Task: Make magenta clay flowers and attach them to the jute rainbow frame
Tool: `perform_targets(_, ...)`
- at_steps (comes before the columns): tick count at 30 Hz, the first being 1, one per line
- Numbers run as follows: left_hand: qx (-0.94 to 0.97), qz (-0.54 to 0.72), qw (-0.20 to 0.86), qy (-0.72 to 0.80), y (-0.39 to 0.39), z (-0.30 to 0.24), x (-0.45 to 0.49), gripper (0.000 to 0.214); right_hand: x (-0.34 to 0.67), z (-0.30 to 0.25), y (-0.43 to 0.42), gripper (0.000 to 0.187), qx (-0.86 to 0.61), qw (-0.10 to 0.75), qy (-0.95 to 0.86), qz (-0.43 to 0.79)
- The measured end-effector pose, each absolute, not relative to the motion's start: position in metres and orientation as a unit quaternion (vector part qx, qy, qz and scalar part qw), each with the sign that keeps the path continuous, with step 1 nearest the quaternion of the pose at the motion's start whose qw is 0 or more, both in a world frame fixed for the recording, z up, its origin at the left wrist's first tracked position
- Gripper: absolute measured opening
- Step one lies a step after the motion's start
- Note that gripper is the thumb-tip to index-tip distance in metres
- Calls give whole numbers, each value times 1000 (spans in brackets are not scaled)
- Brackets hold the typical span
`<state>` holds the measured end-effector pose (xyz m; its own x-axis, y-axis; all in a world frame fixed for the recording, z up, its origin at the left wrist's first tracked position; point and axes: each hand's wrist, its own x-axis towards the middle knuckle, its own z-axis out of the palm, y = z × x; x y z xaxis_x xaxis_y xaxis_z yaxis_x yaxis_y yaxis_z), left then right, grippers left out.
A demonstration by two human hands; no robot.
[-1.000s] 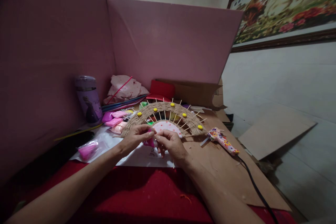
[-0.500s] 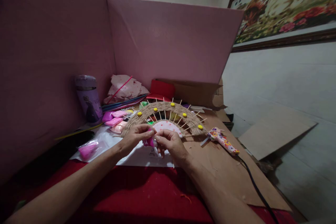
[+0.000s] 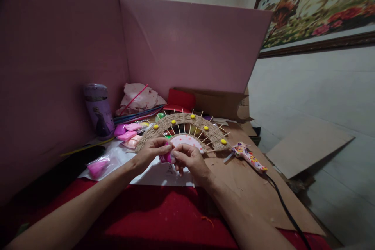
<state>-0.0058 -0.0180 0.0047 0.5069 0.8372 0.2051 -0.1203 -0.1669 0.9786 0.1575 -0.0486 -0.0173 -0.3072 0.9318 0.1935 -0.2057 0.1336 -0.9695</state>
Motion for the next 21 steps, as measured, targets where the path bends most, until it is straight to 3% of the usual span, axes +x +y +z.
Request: perform_targets(21, 644, 428, 563, 293, -20, 7, -5, 30, 157, -19, -48, 15, -305, 502, -561, 583)
